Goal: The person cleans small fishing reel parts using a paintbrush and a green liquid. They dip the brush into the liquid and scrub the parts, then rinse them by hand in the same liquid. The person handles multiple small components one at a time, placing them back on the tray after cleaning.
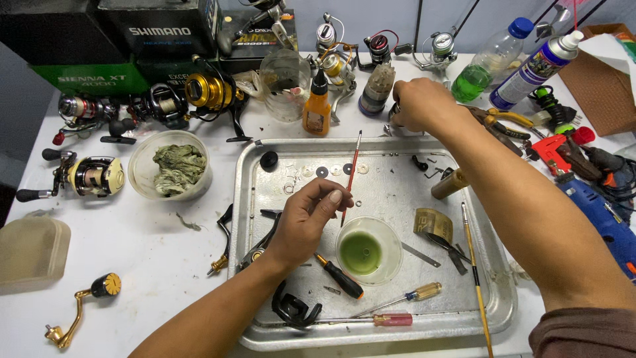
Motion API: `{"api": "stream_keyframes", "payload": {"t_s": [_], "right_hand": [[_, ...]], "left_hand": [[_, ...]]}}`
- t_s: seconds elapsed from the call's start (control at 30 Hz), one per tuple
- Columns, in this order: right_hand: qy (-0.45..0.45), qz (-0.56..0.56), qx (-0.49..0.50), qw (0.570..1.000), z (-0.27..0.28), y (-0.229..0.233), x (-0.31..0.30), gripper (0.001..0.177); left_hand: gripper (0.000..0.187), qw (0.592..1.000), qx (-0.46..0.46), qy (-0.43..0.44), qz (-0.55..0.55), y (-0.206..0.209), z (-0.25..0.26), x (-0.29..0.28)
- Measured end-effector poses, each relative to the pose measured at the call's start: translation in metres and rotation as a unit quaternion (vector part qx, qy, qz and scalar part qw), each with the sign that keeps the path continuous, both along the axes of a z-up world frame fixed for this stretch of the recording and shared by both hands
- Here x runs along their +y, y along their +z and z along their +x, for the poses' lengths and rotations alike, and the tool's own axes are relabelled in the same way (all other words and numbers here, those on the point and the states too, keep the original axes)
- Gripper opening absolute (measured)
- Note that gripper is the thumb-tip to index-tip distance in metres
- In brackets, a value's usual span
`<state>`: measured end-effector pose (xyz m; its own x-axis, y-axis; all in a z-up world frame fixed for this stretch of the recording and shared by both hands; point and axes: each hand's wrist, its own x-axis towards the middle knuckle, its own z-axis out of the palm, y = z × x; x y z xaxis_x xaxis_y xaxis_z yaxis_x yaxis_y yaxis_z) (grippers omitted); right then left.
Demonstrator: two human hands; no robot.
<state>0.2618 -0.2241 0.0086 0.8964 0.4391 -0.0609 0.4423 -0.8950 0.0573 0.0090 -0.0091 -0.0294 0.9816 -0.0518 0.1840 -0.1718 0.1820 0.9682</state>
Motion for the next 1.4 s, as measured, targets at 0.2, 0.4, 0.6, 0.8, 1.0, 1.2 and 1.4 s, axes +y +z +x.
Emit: {"api": "stream_keyframes", "payload": {"t_s": [0.2, 0.4, 0.6, 0.8, 1.0, 1.2, 1.4], "right_hand": [[-0.008, 0.014, 0.025, 1.0, -0.024, 0.03, 0.005, 0.049], [-0.052, -0.009, 0.014, 0.998, -0.057, 0.07, 0.003, 0.059], [0.024, 0.099, 0.014, 0.995, -0.148, 0.097, 0.005, 0.036], [0.076, 0.061, 0.115, 0.989, -0.175, 0.06, 0.0, 0.026], [0.086, 0.056, 0.15, 0.983, -0.174, 0.04, 0.0, 0.019], [0.093, 0.098, 0.148, 0.98, -0.165, 0.015, 0.003, 0.021], [0.091, 0.101, 0.158, 0.978, -0.157, 0.004, 0.016, 0.025]], "left_hand": [[0.025, 1.0, -0.001, 0.001, 0.015, 0.001, 0.0, 0.001], [0.015, 0.989, -0.028, 0.034, 0.143, 0.022, -0.005, 0.001], [0.026, 0.937, -0.048, -0.035, 0.344, 0.023, -0.009, -0.004], [0.032, 0.935, -0.015, -0.059, 0.351, 0.027, -0.012, -0.007], [0.03, 0.944, 0.05, -0.07, 0.32, 0.038, -0.014, -0.007], [0.025, 0.947, 0.041, 0.007, 0.318, 0.04, -0.006, -0.006], [0.027, 0.957, 0.051, 0.092, 0.27, 0.039, -0.005, 0.001]]}}
